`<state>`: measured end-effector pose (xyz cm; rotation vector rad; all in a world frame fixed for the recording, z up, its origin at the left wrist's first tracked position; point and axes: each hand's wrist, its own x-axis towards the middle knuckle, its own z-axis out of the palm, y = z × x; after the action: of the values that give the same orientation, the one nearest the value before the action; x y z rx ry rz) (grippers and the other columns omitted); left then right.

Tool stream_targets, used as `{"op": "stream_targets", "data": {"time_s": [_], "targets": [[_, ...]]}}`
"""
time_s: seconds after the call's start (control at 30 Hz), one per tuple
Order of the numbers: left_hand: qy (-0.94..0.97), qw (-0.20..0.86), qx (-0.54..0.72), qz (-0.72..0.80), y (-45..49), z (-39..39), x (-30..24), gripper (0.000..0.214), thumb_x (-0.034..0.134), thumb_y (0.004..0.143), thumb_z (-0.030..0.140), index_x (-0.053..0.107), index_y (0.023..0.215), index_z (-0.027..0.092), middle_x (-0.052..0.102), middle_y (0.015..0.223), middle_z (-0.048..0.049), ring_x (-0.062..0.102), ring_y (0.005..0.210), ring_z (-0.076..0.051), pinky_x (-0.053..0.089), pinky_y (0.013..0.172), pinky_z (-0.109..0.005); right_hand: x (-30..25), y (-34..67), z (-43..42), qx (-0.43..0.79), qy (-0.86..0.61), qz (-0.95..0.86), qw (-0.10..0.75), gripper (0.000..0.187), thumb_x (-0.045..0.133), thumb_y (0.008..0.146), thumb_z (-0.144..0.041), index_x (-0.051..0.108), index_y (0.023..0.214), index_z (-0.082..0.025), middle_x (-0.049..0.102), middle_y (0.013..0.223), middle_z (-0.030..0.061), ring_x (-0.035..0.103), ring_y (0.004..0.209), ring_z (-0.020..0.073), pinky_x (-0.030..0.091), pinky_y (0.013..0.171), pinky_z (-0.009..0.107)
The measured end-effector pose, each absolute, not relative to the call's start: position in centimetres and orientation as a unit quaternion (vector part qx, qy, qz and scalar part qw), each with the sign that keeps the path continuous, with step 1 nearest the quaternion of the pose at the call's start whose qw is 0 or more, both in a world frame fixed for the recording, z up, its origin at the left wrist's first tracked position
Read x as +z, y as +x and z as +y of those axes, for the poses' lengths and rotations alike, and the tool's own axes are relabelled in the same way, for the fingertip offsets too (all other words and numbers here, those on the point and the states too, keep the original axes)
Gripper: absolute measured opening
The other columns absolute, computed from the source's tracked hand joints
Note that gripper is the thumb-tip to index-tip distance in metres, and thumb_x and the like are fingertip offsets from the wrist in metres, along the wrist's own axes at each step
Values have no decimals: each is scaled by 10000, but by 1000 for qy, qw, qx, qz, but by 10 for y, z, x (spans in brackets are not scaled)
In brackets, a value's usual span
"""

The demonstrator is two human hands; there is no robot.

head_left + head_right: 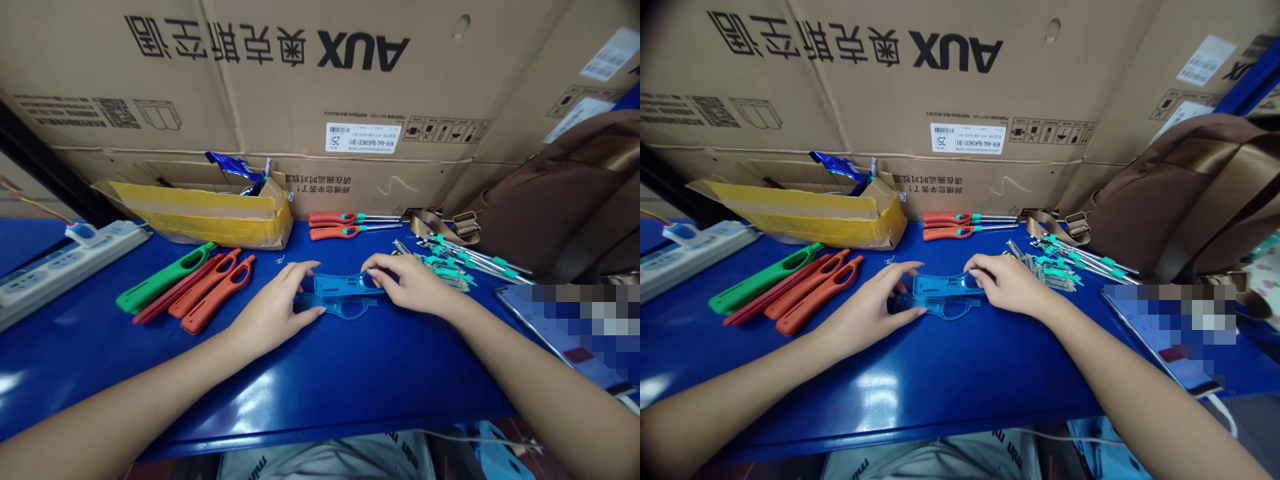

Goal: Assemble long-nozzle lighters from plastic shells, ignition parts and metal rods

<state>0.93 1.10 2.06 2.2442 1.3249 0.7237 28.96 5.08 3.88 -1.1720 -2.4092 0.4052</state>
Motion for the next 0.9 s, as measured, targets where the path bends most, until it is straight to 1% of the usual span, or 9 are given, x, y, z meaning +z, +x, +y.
{"op": "stream_targets", "data": {"time_s": [0.1, 0.23, 0.4, 0.5, 0.57, 0.63, 0.7, 0.73, 0.9], "targets": [[818, 212, 280, 456, 9, 17, 14, 516, 751, 863, 271, 530, 1324, 193, 648, 1164, -73, 648, 1033, -229, 552, 928, -397, 43, 289, 47, 214, -375, -879, 202, 162, 528, 985, -219, 687, 990, -187, 692, 761, 4, 600, 629, 133, 438, 610, 249], [822, 214, 304, 431, 10, 24, 7, 340, 748, 882, 321, 607, 1162, 191, 683, 1081, -60, 657, 999, -223, 544, 919, -394, 43, 282, 40, 260, -269, -910, 177, 174, 568, 992, -216, 701, 891, -171, 684, 868, 38, 627, 784, 142, 480, 756, 263], [814, 226, 329, 422, 12, 26, 6, 253, 745, 879, 329, 644, 1059, 182, 699, 999, -40, 660, 898, -194, 554, 833, -341, 35, 274, 36, 229, -260, -927, 141, 127, 605, 995, -259, 708, 975, -187, 667, 961, 45, 632, 847, 152, 481, 783, 271], [808, 218, 341, 428, 11, 23, 11, 180, 664, 926, 291, 646, 1067, 180, 694, 994, -44, 654, 885, -187, 549, 806, -329, 36, 275, 35, 197, -274, -930, 145, 153, 567, 1015, -282, 688, 1040, -192, 650, 1030, 62, 632, 878, 159, 491, 802, 281], [825, 196, 333, 413, 10, 21, 17, 181, 626, 934, 265, 652, 1094, 186, 697, 1042, -59, 649, 951, -206, 538, 864, -358, 40, 278, 34, 183, -287, -929, 146, 174, 567, 1012, -309, 675, 1091, -197, 648, 1065, 67, 637, 892, 164, 499, 808, 288], [861, 168, 294, 379, 9, 17, 24, 208, 629, 909, 247, 672, 1106, 201, 706, 1084, -65, 631, 1033, -237, 504, 953, -407, 44, 281, 34, 172, -296, -931, 128, 237, 639, 964, -354, 662, 1149, -207, 654, 1111, 69, 651, 934, 182, 509, 821, 300], [890, 150, 247, 353, 8, 14, 30, 209, 636, 889, 258, 699, 1084, 215, 719, 1054, -58, 624, 1025, -250, 486, 953, -425, 46, 283, 33, 163, -302, -933, 104, 321, 704, 909, -373, 655, 1182, -213, 657, 1151, 70, 662, 993, 207, 518, 847, 318], [898, 145, 228, 347, 8, 13, 32, 211, 647, 880, 277, 709, 1073, 219, 722, 1042, -55, 623, 1013, -254, 481, 943, -430, 46, 283, 33, 159, -304, -934, 95, 322, 715, 895, -366, 659, 1173, -213, 659, 1151, 69, 666, 1008, 214, 520, 854, 324], [906, 138, 194, 349, 8, 12, 30, 232, 690, 841, 313, 730, 1057, 236, 716, 1062, -47, 621, 1006, -251, 470, 935, -425, 43, 282, 36, 132, -302, -940, 89, 117, 648, 928, -266, 683, 1026, -212, 674, 1068, 57, 666, 967, 206, 517, 832, 327]]}}
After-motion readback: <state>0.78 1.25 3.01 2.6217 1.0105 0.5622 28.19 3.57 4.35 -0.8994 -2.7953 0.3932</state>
